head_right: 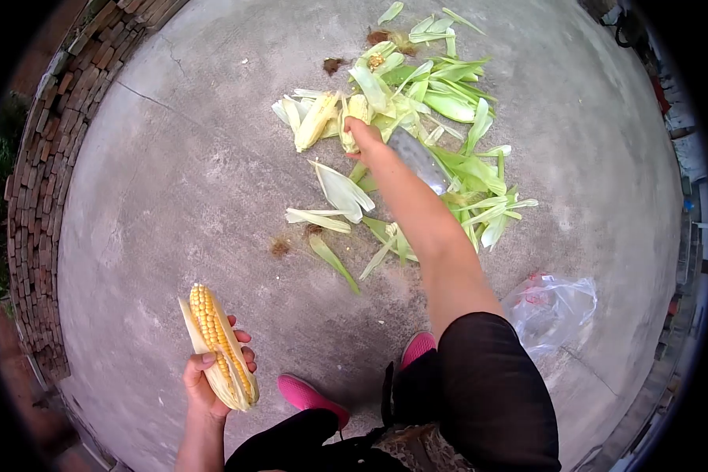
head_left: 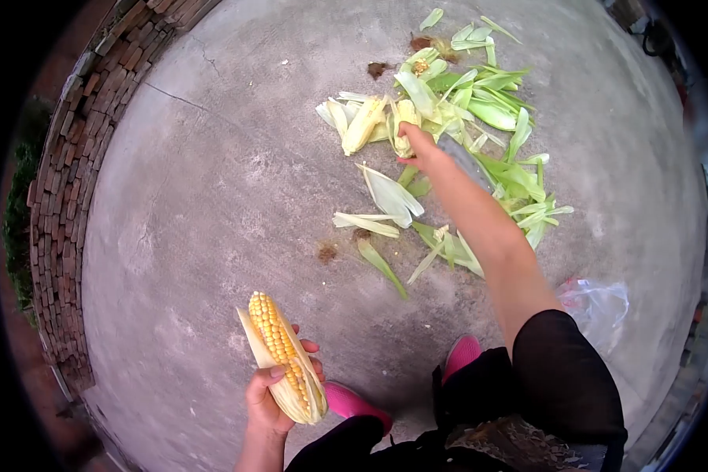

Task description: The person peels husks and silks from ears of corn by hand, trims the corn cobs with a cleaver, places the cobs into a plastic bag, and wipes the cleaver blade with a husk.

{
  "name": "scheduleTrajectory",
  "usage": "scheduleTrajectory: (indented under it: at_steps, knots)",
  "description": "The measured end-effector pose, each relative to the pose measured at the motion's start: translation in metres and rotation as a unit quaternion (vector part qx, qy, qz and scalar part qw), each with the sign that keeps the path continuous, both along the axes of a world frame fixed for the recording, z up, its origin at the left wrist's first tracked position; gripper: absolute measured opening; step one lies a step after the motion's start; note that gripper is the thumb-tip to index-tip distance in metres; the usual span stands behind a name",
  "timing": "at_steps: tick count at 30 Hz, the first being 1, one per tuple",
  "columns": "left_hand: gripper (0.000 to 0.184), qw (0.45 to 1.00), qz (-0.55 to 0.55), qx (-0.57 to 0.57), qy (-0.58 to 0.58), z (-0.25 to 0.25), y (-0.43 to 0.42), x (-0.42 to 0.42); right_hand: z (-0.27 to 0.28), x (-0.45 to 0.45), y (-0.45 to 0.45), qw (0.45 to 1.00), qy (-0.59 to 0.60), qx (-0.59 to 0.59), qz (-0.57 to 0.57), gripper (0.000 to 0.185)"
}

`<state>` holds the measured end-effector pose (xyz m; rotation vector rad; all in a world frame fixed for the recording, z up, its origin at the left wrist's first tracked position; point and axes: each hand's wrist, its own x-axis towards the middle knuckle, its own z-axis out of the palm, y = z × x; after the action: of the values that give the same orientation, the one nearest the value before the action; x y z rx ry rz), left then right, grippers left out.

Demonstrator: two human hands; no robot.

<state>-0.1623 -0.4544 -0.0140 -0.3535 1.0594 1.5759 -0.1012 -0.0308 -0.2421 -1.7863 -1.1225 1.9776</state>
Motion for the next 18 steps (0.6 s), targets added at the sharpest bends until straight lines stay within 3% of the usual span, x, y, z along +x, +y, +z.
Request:
scheduleTrajectory:
  at_steps: [1,3,4,6,7,8,9,10,11,12,13,14,16,18]
  knots:
    - [0.077,1.000,-0.022,0.015,0.012,-0.005,0.005,-0.008,0.048,0.013,-0.011,0.986,0.141,-0.081,-0.027,0.058]
    - [0.074,0.992,-0.053,0.109,0.032,-0.017,0.024,-0.024,0.096,0.044,-0.029,0.964,0.246,-0.073,0.075,0.055]
    - [0.071,0.981,-0.060,0.180,0.037,-0.023,0.034,-0.033,0.122,0.057,-0.048,0.953,0.271,0.021,0.131,0.050]
    - [0.064,0.957,-0.152,0.069,0.236,-0.038,0.076,-0.046,0.132,0.062,-0.085,0.909,0.214,0.328,0.140,0.047]
    - [0.061,0.890,-0.221,-0.056,0.396,-0.059,0.102,-0.055,0.134,0.061,-0.097,0.912,0.215,0.317,0.147,0.047]
    - [0.059,0.779,-0.287,-0.176,0.528,-0.079,0.116,-0.057,0.136,0.064,-0.108,0.943,0.086,0.206,0.248,0.048]
    - [0.054,0.930,-0.145,-0.104,0.322,-0.086,0.120,-0.062,0.143,0.061,-0.107,0.933,-0.043,0.108,0.341,0.049]
    - [0.050,0.996,0.002,-0.010,0.093,-0.086,0.128,-0.071,0.152,0.062,-0.109,0.931,-0.040,0.125,0.342,0.049]
    - [0.050,0.995,-0.001,-0.006,0.096,-0.072,0.129,-0.068,0.156,0.073,-0.127,0.953,0.079,0.110,0.272,0.052]
    - [0.050,0.981,-0.057,0.034,0.183,-0.058,0.125,-0.064,0.158,0.082,-0.144,0.956,0.195,0.089,0.200,0.055]
    - [0.050,0.954,-0.106,0.073,0.269,-0.046,0.119,-0.059,0.161,0.084,-0.156,0.955,0.197,0.087,0.203,0.055]
    - [0.050,0.953,-0.104,0.072,0.274,-0.047,0.114,-0.058,0.165,0.083,-0.166,0.950,0.256,0.061,0.167,0.056]
    - [0.059,0.963,-0.043,0.251,0.084,-0.040,0.118,-0.059,0.178,0.079,-0.171,0.936,0.327,0.049,0.123,0.057]
    - [0.065,0.962,-0.015,0.250,0.113,-0.029,0.125,-0.040,0.195,0.082,-0.171,0.881,0.423,-0.136,0.159,0.061]
